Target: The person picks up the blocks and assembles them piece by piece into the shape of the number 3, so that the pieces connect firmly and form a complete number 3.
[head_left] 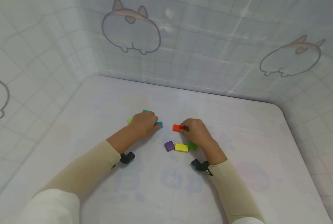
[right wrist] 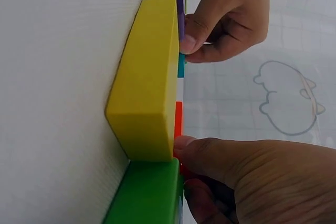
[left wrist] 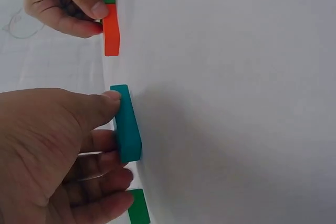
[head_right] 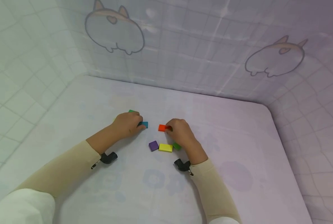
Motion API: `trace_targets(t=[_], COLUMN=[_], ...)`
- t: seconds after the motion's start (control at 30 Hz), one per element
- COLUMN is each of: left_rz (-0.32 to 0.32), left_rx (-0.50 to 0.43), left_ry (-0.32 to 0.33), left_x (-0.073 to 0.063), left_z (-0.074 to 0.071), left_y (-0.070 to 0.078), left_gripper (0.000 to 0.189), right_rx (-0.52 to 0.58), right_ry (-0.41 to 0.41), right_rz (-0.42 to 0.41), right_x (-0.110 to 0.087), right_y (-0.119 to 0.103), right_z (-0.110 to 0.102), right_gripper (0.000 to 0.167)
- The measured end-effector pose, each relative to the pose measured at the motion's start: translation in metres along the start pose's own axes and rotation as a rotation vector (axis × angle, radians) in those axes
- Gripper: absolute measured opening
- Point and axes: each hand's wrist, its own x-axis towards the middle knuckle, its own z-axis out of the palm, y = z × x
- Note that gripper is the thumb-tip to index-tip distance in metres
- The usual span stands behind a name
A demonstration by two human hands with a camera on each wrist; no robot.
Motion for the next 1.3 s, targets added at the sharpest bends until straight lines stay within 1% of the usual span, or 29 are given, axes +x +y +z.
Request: trace_targets(t=[0.07,0.2,0.33,0.47,0.63,0.9,1.17,1.3], left_rz=[-0.002,-0.031,-0.033,-0.023,-0.029,-0.046,-0.072,-0.075], left_rx=[-0.056,-0.16,-0.209,-0.228,-0.249,-0.269,-0.305,-0.302], left_ry=[-0.02,-0.057,-0.075,-0.081,-0.079,-0.086,-0.08,-0.084], left_x=[0.002,0.009,0.016,0.023,0.032,0.045,0.055,0.059], left_z=[0.0,-0.001,-0.004,-0.006,-0.007,-0.007,-0.006,-0.007], left_y=[0.0,-0.001,-0.001,-0.001,0.001,0.006,0.013,0.017], left_gripper=[0.03,0.027,0.029,0.029,0.026,0.028,0.028,0.026], right_rx=[-0.006,-0.006,-0.011,-0.014,-0.013,-0.02,-0.029,-0.031], right_ry=[0.001,-0.001,0.004,0.007,0.009,0.01,0.028,0.031], right_rz=[0.004,0.003,-0.003,-0.01,-0.023,-0.038,-0.064,-0.068], right_x=[0.001,0.001,0.002,0.001,0.002,0.003,0.002,0.001], right_y=[0.0,0.001,0.002,0.002,0.002,0.003,0.003,0.002], right_z=[0.0,0.001,0.001,0.001,0.001,0.001,0.001,0.001], right_gripper=[0.022,0.022,0.022,0.021,0.02,0.022,0.019,0.019])
